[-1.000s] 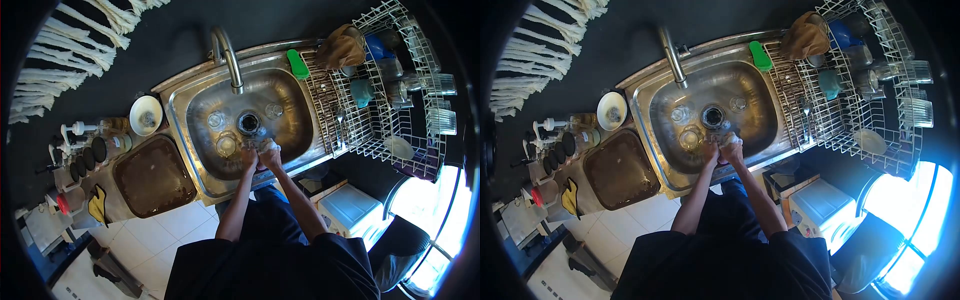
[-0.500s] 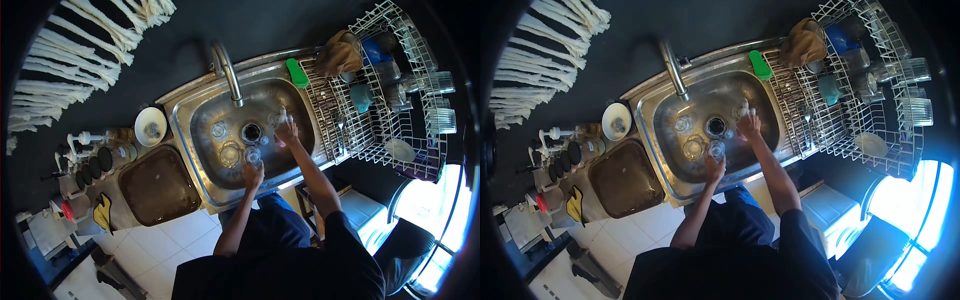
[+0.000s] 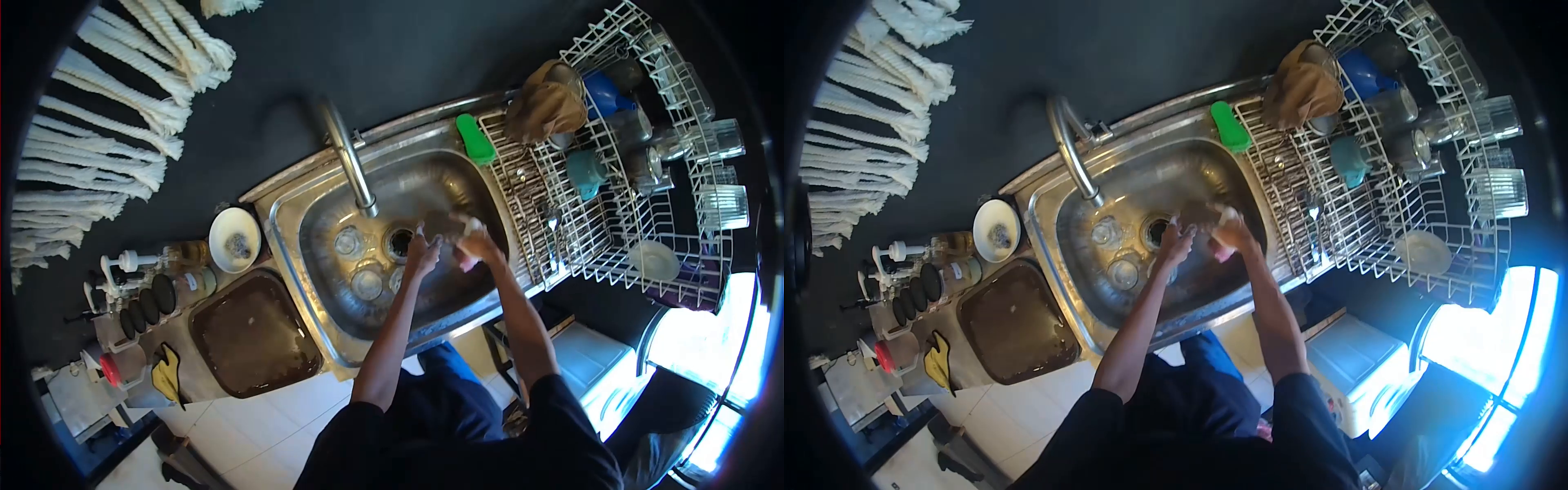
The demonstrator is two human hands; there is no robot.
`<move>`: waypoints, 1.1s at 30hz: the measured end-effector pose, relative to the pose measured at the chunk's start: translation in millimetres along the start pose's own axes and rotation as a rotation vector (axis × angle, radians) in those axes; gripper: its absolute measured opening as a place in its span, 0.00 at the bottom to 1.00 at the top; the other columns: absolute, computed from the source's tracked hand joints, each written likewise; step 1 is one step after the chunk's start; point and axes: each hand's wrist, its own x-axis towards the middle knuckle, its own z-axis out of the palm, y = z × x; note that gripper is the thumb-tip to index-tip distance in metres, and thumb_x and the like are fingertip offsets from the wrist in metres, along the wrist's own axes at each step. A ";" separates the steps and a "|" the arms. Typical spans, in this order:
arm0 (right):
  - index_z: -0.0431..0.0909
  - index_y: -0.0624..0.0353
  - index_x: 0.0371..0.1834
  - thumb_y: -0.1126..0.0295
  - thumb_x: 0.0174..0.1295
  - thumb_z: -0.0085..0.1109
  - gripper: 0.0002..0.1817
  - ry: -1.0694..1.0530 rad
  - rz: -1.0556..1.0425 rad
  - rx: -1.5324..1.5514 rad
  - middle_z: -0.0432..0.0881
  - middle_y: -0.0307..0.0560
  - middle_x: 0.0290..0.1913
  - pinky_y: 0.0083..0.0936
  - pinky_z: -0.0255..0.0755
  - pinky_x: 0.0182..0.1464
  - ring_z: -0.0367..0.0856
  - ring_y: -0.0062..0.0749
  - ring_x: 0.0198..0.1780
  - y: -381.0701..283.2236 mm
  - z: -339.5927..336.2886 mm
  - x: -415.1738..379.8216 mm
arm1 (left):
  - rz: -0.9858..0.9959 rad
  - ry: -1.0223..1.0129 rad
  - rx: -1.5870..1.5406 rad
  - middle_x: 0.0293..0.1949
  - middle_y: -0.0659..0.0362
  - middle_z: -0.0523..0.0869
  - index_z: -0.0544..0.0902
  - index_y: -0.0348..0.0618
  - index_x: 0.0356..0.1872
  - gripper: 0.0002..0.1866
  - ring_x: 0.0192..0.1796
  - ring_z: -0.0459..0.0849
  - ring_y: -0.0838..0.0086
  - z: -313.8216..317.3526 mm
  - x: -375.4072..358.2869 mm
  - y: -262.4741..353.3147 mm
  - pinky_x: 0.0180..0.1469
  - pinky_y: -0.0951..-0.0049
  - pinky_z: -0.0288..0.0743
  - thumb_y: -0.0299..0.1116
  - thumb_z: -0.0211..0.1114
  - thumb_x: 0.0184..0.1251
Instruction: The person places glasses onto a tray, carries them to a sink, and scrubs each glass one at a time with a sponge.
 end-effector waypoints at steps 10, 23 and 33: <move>0.69 0.68 0.57 0.61 0.55 0.67 0.31 0.056 0.139 0.920 0.80 0.47 0.46 0.25 0.70 0.50 0.75 0.27 0.49 -59.4 2.3 -74.7 | -0.019 -0.132 -0.455 0.24 0.69 0.75 0.78 0.45 0.33 0.14 0.19 0.67 0.85 -30.9 -41.0 41.7 0.24 0.81 0.60 0.46 0.64 0.62; 0.76 0.65 0.41 0.62 0.56 0.62 0.17 0.622 -0.130 1.064 0.78 0.40 0.36 0.22 0.71 0.43 0.76 0.22 0.38 -235.6 -17.8 -133.2 | 0.033 0.172 -1.270 0.34 0.64 0.81 0.77 0.46 0.38 0.10 0.35 0.81 0.78 -84.8 -139.2 128.1 0.37 0.75 0.77 0.41 0.59 0.65; 0.78 0.51 0.38 0.70 0.41 0.69 0.17 0.552 -0.800 0.409 0.81 0.46 0.43 0.42 0.70 0.55 0.79 0.46 0.50 -267.9 -23.0 -168.1 | 0.290 -0.286 -1.515 0.60 0.50 0.71 0.62 0.52 0.66 0.28 0.52 0.78 0.62 -123.9 -206.8 196.6 0.49 0.65 0.77 0.50 0.50 0.68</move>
